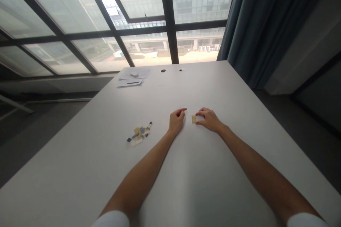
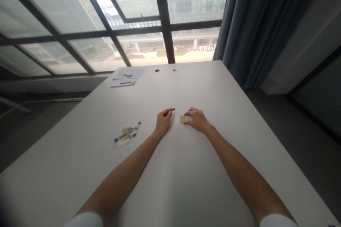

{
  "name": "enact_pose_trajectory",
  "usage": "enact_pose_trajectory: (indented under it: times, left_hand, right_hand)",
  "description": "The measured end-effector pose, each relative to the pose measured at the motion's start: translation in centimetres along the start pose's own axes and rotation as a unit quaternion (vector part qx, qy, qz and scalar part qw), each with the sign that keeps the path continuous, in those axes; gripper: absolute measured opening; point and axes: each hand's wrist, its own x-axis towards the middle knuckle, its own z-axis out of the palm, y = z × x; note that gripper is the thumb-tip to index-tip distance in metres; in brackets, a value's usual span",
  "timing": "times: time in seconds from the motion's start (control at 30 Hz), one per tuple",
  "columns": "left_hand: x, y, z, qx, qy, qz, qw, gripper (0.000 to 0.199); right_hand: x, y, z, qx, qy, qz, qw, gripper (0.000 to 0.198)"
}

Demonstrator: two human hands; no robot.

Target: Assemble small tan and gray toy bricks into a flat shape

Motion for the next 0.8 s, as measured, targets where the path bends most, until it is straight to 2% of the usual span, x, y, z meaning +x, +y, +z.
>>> enact_pose_trajectory:
  times: [0.13, 0.23, 0.33, 0.43, 0.53, 0.67, 0.8]
  left_hand:
    - [0.0, -0.2, 0.0, -0.014, 0.003, 0.006, 1.0, 0.034]
    - [0.0, -0.2, 0.0, -0.023, 0.001, 0.006, 1.0, 0.033]
    - [-0.1, -0.2, 0.0, -0.022, -0.004, 0.005, 1.0, 0.033]
    - [-0.2, -0.3, -0.1, -0.014, -0.007, 0.009, 1.0, 0.032]
    - [-0.3, -0.3, -0.1, -0.004, -0.008, 0.02, 1.0, 0.03]
    - [-0.5, -0.4, 0.0, -0.003, -0.016, 0.029, 0.999, 0.027]
    - [-0.5, -0.3, 0.2, 0.0, -0.023, 0.027, 0.999, 0.026]
  right_hand:
    - [-0.1, 0.0, 0.0, 0.013, 0.01, -0.004, 1.0, 0.033]
    - [-0.2, 0.1, 0.1, 0.059, 0.036, 0.001, 0.998, 0.025]
    - [-0.3, 0.2, 0.1, 0.095, 0.111, 0.016, 0.989, 0.02]
    - [-0.5, 0.3, -0.2, 0.078, 0.193, 0.03, 0.978, 0.022]
    - [-0.8, 0.5, -0.5, 0.053, 0.236, 0.057, 0.969, 0.026]
    - [-1.0, 0.9, -0.5, 0.031, 0.23, 0.109, 0.967, 0.032]
    - [-1.1, 1.0, -0.4, 0.011, 0.16, 0.147, 0.976, 0.035]
